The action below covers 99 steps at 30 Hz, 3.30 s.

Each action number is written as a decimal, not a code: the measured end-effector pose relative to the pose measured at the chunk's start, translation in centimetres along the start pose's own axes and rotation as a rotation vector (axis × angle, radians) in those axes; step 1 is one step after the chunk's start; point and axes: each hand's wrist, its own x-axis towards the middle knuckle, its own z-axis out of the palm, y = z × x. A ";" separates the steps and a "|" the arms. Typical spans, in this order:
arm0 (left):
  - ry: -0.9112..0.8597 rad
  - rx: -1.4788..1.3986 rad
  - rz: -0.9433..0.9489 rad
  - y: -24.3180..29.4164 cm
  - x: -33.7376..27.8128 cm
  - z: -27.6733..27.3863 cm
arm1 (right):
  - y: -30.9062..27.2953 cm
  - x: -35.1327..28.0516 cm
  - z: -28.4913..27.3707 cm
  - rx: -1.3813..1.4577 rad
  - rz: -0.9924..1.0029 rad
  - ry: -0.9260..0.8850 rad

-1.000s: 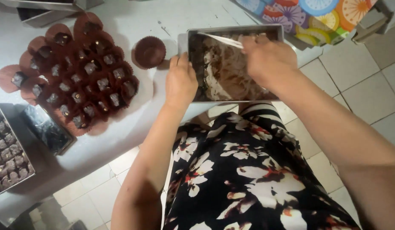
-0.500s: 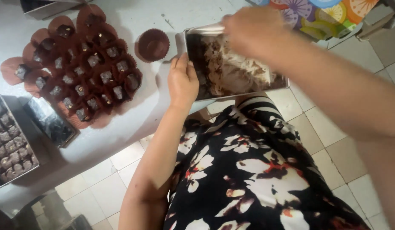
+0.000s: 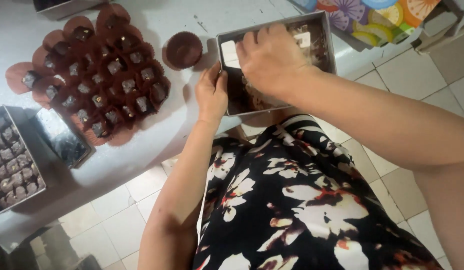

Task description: The person is transferring individual brownie squares from a metal baking pan into paper liners using a spatula and their hands.

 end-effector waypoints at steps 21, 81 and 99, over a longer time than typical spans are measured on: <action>0.088 -0.009 0.073 -0.1 -0.7 0.8 | 1.8 1.8 -2.0 0.339 0.181 -0.479; 0.138 0.725 -0.015 2.6 7.1 -9.5 | -3.3 -5.6 6.5 1.261 0.467 0.310; 0.127 0.195 -0.055 10.4 3.2 -11.9 | -2.8 -4.1 5.1 1.297 0.336 0.296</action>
